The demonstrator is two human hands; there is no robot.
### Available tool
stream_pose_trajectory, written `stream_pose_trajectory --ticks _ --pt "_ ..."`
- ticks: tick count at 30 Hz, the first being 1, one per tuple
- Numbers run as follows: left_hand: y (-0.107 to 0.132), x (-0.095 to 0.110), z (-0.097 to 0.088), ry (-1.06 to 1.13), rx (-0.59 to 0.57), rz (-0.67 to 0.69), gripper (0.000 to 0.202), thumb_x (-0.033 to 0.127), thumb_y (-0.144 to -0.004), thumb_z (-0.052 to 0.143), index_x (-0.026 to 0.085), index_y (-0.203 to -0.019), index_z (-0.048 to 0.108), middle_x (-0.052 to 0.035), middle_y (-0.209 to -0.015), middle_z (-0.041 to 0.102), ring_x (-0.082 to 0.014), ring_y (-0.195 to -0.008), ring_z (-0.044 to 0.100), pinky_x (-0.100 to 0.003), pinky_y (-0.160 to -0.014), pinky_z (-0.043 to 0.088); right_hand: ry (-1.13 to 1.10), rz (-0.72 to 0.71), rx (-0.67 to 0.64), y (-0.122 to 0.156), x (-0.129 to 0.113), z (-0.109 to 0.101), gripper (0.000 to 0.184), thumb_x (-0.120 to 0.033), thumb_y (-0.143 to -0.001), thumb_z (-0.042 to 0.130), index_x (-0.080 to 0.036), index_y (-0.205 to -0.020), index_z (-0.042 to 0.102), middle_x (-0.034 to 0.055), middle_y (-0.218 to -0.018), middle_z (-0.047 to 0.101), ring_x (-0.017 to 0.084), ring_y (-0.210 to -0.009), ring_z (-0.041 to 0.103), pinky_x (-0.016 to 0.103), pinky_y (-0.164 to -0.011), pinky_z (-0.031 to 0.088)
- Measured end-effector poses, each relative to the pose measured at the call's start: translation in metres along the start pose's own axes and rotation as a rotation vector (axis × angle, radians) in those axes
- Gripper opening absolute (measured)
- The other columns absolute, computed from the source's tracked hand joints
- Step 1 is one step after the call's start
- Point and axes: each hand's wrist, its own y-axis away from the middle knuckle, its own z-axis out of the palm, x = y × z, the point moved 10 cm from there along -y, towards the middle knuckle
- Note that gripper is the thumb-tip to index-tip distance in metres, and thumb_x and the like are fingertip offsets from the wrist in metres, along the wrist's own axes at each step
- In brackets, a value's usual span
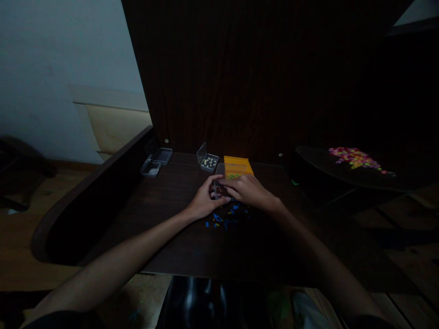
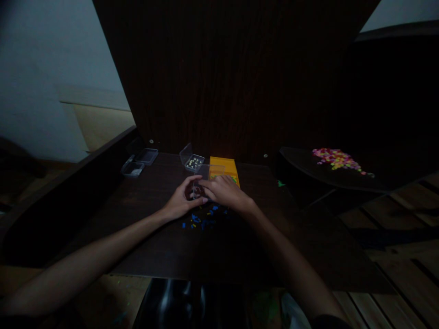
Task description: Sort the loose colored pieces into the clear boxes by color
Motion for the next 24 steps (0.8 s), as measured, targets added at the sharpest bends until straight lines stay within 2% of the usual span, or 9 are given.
stream_pose_trajectory --ticks 8,14,19,24 --pt "0.0 0.0 0.0 -0.001 -0.004 0.022 0.068 0.021 -0.065 0.08 0.019 -0.124 0.046 -0.0096 -0.114 0.06 -0.0167 -0.09 0.064 -0.036 -0.084 0.055 -0.056 -0.037 0.022 0.003 -0.003 -0.004 0.03 -0.027 -0.092 0.047 -0.024 -0.113 0.069 0.0066 -0.096 0.074 0.02 -0.081 0.066 0.027 -0.07 0.041" --pt "0.001 -0.002 0.001 -0.008 -0.01 0.005 0.07 0.021 -0.065 0.08 0.017 -0.126 0.045 -0.0079 -0.106 0.062 -0.0162 -0.089 0.063 -0.035 -0.084 0.054 -0.103 -0.008 -0.034 -0.004 -0.001 0.003 0.029 -0.033 -0.094 0.047 -0.023 -0.108 0.07 0.0055 -0.093 0.073 0.018 -0.08 0.064 0.025 -0.071 0.038" --pt "0.002 -0.002 0.001 0.0 -0.013 -0.003 0.069 0.021 -0.065 0.08 0.018 -0.125 0.045 -0.0078 -0.107 0.061 -0.0171 -0.092 0.062 -0.037 -0.087 0.053 -0.111 0.003 -0.049 -0.008 0.002 0.005 0.029 -0.031 -0.094 0.046 -0.021 -0.111 0.067 0.0074 -0.097 0.07 0.018 -0.084 0.061 0.025 -0.072 0.037" --pt "0.001 -0.002 0.001 -0.001 -0.009 0.003 0.068 0.021 -0.065 0.08 0.018 -0.124 0.046 -0.0069 -0.105 0.061 -0.0166 -0.091 0.062 -0.037 -0.086 0.053 -0.07 0.018 -0.084 -0.01 0.004 0.01 0.03 -0.031 -0.096 0.042 -0.018 -0.11 0.065 0.0086 -0.095 0.068 0.018 -0.08 0.059 0.026 -0.069 0.036"
